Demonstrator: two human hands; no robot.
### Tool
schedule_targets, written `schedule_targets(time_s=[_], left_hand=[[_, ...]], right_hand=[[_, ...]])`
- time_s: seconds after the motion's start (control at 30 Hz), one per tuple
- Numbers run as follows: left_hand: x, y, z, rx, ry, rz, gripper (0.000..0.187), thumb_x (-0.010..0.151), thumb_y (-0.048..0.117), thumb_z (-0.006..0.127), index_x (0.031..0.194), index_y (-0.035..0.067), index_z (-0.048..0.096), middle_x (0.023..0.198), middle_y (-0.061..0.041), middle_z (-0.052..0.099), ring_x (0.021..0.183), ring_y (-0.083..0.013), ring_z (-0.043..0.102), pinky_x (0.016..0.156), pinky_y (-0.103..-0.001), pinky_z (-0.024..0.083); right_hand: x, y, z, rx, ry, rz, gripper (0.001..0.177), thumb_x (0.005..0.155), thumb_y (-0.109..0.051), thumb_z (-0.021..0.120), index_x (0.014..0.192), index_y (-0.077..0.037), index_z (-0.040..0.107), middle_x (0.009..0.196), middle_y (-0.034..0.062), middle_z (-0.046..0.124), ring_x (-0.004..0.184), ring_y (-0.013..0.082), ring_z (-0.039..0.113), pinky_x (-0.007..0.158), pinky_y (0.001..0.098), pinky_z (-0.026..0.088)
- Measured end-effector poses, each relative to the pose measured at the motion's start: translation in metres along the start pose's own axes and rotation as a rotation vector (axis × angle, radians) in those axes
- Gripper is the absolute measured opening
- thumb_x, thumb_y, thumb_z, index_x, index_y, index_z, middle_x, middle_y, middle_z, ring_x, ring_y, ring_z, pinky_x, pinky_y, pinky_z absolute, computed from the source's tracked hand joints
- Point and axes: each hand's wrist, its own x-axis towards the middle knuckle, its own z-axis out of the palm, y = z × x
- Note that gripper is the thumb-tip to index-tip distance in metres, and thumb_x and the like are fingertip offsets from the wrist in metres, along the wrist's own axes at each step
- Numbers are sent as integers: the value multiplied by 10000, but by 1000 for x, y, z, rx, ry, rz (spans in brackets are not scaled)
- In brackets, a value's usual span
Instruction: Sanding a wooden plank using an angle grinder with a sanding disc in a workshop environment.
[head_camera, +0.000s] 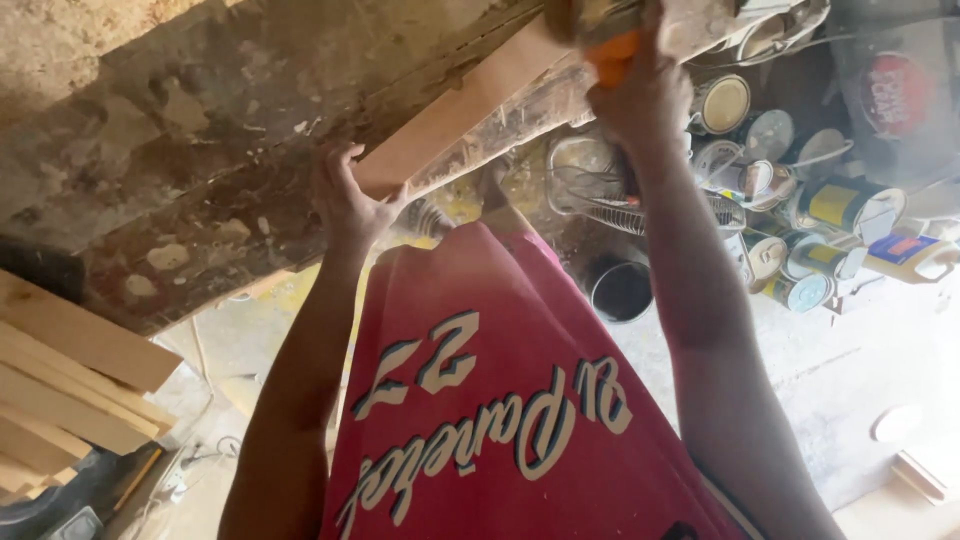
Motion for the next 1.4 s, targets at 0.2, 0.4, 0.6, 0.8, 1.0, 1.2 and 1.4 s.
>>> schedule_targets(time_s=[0.2, 0.4, 0.6, 0.8, 1.0, 1.2, 1.4], left_hand=[[-11, -10, 6, -10, -59, -51, 814, 626, 215, 1063, 1211, 34, 527, 1225, -178, 566, 1108, -353, 584, 959, -482, 543], [-16, -25, 22, 184, -8, -8, 982, 404, 312, 1002, 1308, 118, 670, 1209, -116, 619, 1051, -293, 677, 891, -445, 579], [-9, -17, 14, 140, -130, -52, 744, 430, 286, 1003, 1119, 160, 753, 1011, -81, 654, 867, -306, 714, 758, -419, 589], [-2, -21, 21, 270, -212, -9, 547, 492, 340, 1024, 847, 117, 672, 862, -135, 612, 764, -384, 699, 670, -460, 575], [-11, -15, 23, 512, -216, 69, 317, 612, 346, 920, 686, 213, 642, 694, -2, 606, 575, -217, 640, 473, -321, 508], [-13, -9, 15, 438, -154, 112, 295, 752, 379, 903, 737, 176, 689, 732, -46, 600, 608, -240, 660, 501, -311, 521], [-10, -15, 16, 415, -243, 102, 447, 780, 409, 1013, 680, 137, 673, 658, -18, 592, 517, -141, 498, 430, -289, 364]], right_hand=[[-108, -113, 66, -33, -36, -446, 339, 798, -130, 619, 1130, -77, 570, 823, 89, 650, 543, 178, 602, 427, 334, 486], [-78, -15, 99, 85, 245, -578, 603, 641, -291, 789, 1226, -157, 726, 755, 141, 639, 475, 368, 604, 448, 460, 492], [25, 83, 31, -60, -62, 158, 1168, 706, -477, 858, 1582, -354, 96, 993, 145, 703, 883, 440, 743, 745, 577, 592], [-63, -3, -94, 450, 7, 196, 1085, 758, -223, 836, 1550, -435, 124, 1185, 262, 701, 1035, 549, 680, 929, 639, 533], [-112, -94, -74, 50, -48, -264, 707, 594, -369, 857, 1192, -138, 558, 767, 132, 660, 670, 438, 724, 615, 591, 572], [-126, -110, 5, -3, -214, -424, 828, 651, -411, 777, 1413, -262, 489, 1038, 120, 589, 673, 463, 718, 595, 595, 577], [-58, -27, -33, -5, -2, -180, 799, 849, -55, 577, 1567, -130, 232, 838, 58, 680, 600, 207, 630, 413, 326, 502]])
